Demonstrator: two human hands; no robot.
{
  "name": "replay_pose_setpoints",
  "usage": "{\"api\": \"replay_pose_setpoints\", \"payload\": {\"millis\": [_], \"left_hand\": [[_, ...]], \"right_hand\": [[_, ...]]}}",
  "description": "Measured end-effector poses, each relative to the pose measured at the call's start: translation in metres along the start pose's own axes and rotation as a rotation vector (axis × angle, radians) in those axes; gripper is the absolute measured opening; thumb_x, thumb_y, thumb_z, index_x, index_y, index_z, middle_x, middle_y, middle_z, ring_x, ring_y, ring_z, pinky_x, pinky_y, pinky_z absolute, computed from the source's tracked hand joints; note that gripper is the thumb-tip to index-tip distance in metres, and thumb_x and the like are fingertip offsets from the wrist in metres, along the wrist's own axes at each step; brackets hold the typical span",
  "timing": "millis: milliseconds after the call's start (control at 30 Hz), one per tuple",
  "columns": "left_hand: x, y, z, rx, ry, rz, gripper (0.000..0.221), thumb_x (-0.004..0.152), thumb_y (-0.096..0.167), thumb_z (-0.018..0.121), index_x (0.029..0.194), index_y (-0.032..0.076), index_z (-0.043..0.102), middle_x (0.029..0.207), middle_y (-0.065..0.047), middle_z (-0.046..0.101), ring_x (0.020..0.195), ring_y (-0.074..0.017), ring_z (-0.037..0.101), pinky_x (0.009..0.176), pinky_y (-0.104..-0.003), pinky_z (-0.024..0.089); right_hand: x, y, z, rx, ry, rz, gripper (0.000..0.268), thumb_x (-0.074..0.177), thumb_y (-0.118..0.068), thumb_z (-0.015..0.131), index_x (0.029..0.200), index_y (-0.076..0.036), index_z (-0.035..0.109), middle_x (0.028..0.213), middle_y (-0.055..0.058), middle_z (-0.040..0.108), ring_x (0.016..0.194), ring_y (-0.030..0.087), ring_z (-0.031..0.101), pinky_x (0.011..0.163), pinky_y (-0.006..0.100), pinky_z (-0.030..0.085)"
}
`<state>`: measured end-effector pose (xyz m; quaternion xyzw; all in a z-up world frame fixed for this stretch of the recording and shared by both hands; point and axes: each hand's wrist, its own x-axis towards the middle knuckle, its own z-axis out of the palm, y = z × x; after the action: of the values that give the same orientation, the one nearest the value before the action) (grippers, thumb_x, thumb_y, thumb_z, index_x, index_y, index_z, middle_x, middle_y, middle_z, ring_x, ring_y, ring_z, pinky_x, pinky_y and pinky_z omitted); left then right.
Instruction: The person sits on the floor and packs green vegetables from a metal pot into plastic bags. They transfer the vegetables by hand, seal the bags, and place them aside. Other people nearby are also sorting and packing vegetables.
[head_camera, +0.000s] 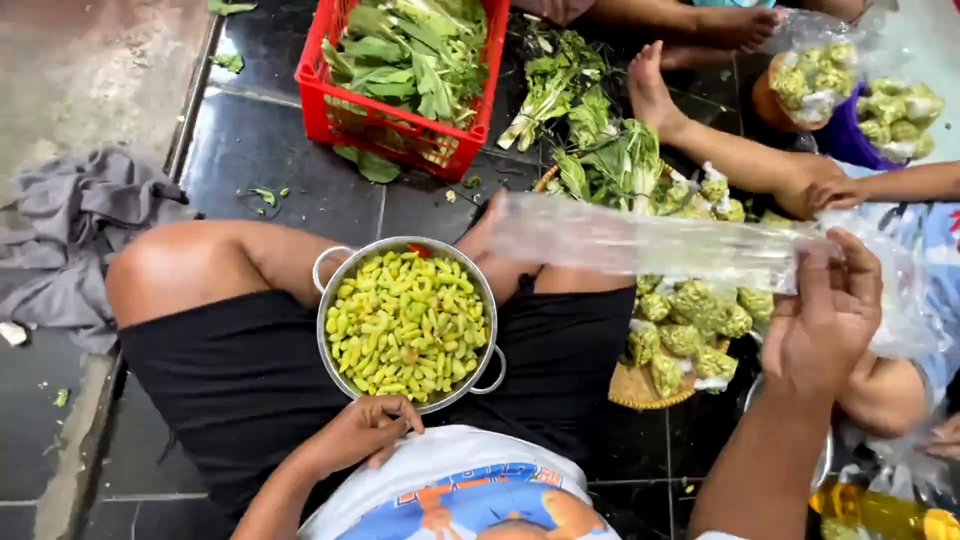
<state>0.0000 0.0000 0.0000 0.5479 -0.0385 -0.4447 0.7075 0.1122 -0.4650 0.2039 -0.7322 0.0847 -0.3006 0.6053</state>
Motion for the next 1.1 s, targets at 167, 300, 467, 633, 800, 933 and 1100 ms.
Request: {"api": "replay_pose_setpoints", "payload": {"millis": [167, 300, 467, 633, 800, 933, 1100], "left_hand": [[-0.001, -0.004, -0.005, -0.013, -0.012, -0.035, 0.026, 0.107, 0.015, 0.054, 0.106, 0.003, 0.077, 0.043, -0.005, 0.048, 0.037, -0.0106, 0.037, 0.053, -0.026, 0.037], [0.011, -0.034, -0.015, -0.139, 0.057, -0.172, 0.028, 0.106, 0.013, 0.056, 0.103, -0.005, 0.078, 0.039, -0.01, 0.045, 0.033, -0.0172, 0.037, 0.06, -0.03, 0.043], [0.021, -0.071, -0.039, -0.206, 0.016, -0.252, 0.03, 0.106, 0.01, 0.053, 0.11, -0.009, 0.075, 0.041, -0.014, 0.043, 0.033, -0.0187, 0.031, 0.042, -0.032, 0.026], [0.024, -0.08, -0.045, -0.212, 0.02, -0.326, 0.03, 0.107, 0.008, 0.053, 0.112, -0.01, 0.076, 0.045, -0.017, 0.041, 0.037, -0.0233, 0.033, 0.044, -0.036, 0.027], [0.026, -0.1, -0.053, -0.257, 0.001, -0.296, 0.029, 0.108, 0.003, 0.05, 0.115, -0.009, 0.075, 0.051, -0.015, 0.036, 0.04, -0.021, 0.021, 0.046, -0.038, 0.022], [0.023, -0.09, -0.049, -0.322, -0.012, -0.268, 0.031, 0.109, 0.004, 0.048, 0.115, -0.011, 0.074, 0.048, -0.013, 0.034, 0.038, -0.0194, 0.019, 0.044, -0.035, 0.019], [0.022, -0.06, -0.027, -0.236, 0.024, -0.304, 0.032, 0.108, 0.006, 0.051, 0.11, -0.012, 0.077, 0.042, -0.013, 0.038, 0.034, -0.0184, 0.027, 0.042, -0.032, 0.02]], "right_hand": [[0.06, 0.175, -0.107, 0.644, 0.231, 0.338, 0.019, 0.101, -0.011, 0.072, 0.117, -0.02, 0.067, 0.117, 0.005, 0.073, 0.099, 0.017, 0.069, 0.085, 0.025, 0.062], [0.076, 0.336, -0.197, 0.963, 0.625, 0.317, 0.037, 0.078, 0.021, 0.072, 0.096, -0.012, 0.069, 0.098, 0.022, 0.075, 0.098, 0.029, 0.073, 0.101, 0.041, 0.063], [0.027, 0.283, -0.166, 0.297, 0.736, 0.009, 0.022, 0.097, 0.0, 0.065, 0.115, -0.008, 0.056, 0.112, 0.012, 0.063, 0.103, 0.021, 0.062, 0.09, 0.032, 0.052], [-0.045, 0.225, -0.084, -0.582, 0.385, -0.119, 0.027, 0.093, 0.004, 0.06, 0.111, -0.015, 0.066, 0.146, 0.014, 0.051, 0.141, 0.033, 0.05, 0.107, 0.043, 0.048], [-0.096, 0.291, -0.082, -1.012, -0.293, 0.325, 0.052, 0.1, -0.017, 0.062, 0.149, -0.007, 0.048, 0.152, 0.018, 0.043, 0.142, 0.04, 0.038, 0.111, 0.054, 0.038], [-0.105, 0.324, -0.091, -1.243, -0.252, 0.214, 0.053, 0.1, -0.028, 0.064, 0.149, -0.013, 0.05, 0.158, 0.014, 0.043, 0.144, 0.039, 0.037, 0.109, 0.058, 0.04], [-0.089, 0.352, -0.098, -1.332, -0.248, 0.121, 0.052, 0.098, -0.035, 0.067, 0.137, -0.002, 0.058, 0.152, 0.022, 0.046, 0.14, 0.043, 0.04, 0.103, 0.057, 0.043]]}}
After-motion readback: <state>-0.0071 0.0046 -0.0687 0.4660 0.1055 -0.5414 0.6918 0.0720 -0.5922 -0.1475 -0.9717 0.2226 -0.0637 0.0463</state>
